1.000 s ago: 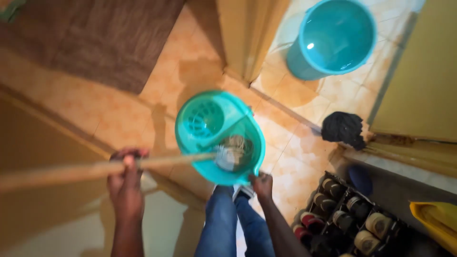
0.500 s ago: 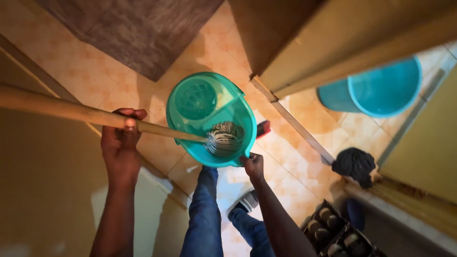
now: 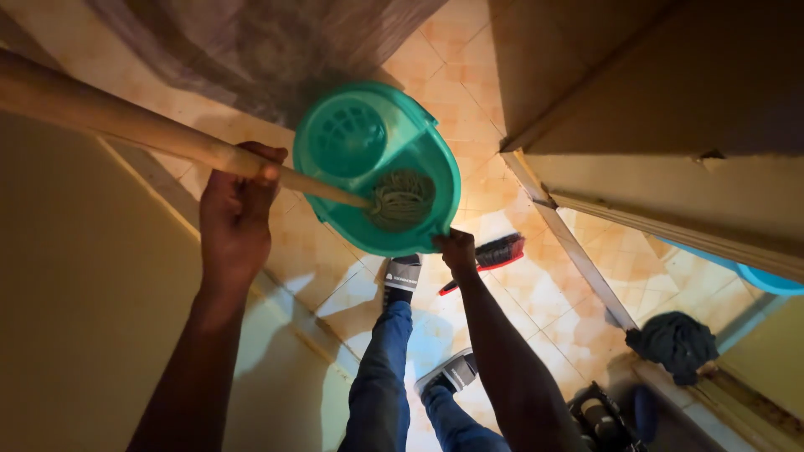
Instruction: Sweeping a tiled floor in a hallway area using a red hand brush.
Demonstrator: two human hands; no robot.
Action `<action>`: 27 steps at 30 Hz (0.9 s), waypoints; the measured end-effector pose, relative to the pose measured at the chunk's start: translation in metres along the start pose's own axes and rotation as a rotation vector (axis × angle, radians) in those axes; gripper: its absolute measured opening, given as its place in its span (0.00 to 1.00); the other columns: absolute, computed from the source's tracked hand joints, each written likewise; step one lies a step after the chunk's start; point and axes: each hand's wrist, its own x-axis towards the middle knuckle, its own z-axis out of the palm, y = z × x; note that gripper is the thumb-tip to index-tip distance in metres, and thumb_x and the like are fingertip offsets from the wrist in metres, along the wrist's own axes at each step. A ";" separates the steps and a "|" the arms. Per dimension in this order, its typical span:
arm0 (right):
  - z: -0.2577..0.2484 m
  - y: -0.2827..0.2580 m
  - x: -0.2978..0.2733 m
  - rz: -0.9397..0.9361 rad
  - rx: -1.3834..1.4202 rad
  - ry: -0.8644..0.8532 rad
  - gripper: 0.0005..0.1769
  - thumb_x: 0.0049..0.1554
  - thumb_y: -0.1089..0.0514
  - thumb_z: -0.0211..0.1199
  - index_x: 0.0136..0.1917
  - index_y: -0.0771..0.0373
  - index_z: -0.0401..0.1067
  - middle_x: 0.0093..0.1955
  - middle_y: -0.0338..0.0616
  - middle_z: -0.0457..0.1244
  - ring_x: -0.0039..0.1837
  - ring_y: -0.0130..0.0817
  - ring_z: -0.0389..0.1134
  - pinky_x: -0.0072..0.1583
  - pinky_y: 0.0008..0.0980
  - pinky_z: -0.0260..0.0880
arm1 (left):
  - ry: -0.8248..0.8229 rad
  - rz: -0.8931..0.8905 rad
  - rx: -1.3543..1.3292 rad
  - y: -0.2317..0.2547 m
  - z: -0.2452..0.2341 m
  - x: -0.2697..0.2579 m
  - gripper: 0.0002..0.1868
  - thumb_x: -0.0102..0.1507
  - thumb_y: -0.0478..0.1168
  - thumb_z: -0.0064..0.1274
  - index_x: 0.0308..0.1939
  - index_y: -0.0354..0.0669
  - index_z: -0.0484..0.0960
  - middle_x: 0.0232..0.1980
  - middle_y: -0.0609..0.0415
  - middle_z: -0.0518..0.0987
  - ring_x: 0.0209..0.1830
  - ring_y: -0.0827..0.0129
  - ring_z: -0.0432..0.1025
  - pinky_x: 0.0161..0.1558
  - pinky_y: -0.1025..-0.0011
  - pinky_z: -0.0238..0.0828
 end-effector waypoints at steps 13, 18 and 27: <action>-0.009 0.006 -0.007 -0.086 -0.080 -0.022 0.54 0.55 0.47 0.75 0.78 0.69 0.45 0.73 0.54 0.55 0.63 0.39 0.68 0.52 0.37 0.76 | -0.160 -0.064 0.010 -0.025 0.038 0.027 0.14 0.73 0.32 0.54 0.62 0.37 0.70 0.62 0.53 0.73 0.64 0.70 0.68 0.65 0.72 0.68; -0.044 0.020 -0.114 0.096 -0.229 -0.024 0.37 0.59 0.49 0.69 0.74 0.66 0.60 0.63 0.54 0.69 0.63 0.38 0.72 0.59 0.36 0.72 | -0.130 -0.104 0.021 -0.019 0.046 0.006 0.17 0.73 0.33 0.54 0.65 0.38 0.69 0.64 0.53 0.72 0.67 0.67 0.68 0.68 0.70 0.68; -0.119 0.100 -0.334 0.461 -0.004 -0.058 0.25 0.60 0.50 0.62 0.66 0.64 0.71 0.47 0.46 0.72 0.49 0.35 0.76 0.48 0.33 0.77 | 0.005 -0.108 0.040 -0.020 0.038 -0.050 0.38 0.69 0.28 0.61 0.77 0.43 0.56 0.73 0.53 0.60 0.74 0.61 0.61 0.69 0.60 0.70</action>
